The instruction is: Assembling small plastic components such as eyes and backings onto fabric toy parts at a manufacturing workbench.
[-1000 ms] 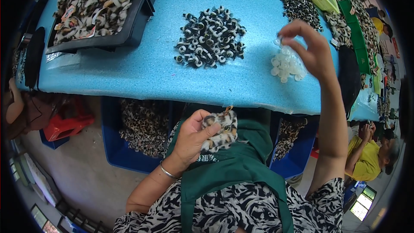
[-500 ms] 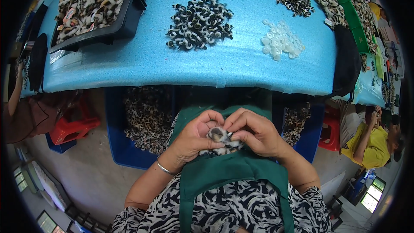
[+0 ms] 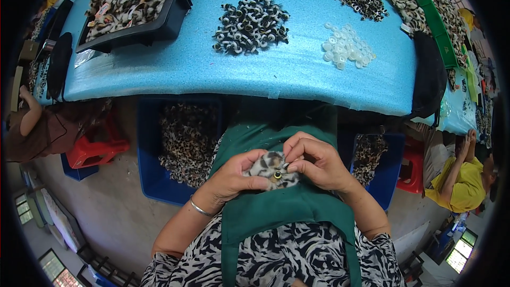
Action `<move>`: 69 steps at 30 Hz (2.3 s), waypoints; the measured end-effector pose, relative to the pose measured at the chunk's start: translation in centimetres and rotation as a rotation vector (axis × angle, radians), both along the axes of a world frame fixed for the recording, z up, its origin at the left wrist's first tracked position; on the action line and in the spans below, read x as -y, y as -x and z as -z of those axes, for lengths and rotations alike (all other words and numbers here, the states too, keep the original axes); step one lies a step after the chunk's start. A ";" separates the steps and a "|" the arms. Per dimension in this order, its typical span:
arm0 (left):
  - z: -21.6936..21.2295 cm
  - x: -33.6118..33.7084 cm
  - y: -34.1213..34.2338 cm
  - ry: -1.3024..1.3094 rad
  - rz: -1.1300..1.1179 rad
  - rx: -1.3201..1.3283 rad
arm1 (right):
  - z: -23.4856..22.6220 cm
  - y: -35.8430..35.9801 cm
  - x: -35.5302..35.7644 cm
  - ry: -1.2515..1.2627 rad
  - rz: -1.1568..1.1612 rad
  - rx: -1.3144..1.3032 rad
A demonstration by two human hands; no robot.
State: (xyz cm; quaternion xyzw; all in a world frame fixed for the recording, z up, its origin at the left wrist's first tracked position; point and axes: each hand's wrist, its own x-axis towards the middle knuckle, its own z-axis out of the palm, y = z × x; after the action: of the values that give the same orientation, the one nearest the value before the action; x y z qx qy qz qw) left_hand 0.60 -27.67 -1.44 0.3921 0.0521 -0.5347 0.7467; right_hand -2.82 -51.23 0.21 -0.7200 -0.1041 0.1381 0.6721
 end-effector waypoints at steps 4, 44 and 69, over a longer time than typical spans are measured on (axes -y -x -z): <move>0.4 0.3 0.6 0.104 -0.170 -0.075 | 0.6 0.1 -0.5 -0.096 0.051 -0.083; -1.7 3.0 -2.9 -0.260 -0.243 1.604 | -0.1 -2.1 -0.4 0.311 0.212 0.698; -0.6 3.4 -3.1 -0.119 -0.183 1.282 | 0.4 -1.9 0.1 0.328 0.108 0.775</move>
State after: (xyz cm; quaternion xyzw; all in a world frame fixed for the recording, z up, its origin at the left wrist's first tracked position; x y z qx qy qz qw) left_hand 3.67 -31.03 -0.83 0.6683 -0.3412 -0.1250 0.6491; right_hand -0.92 -51.34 -0.21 -0.8206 -0.2880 -0.1634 0.4658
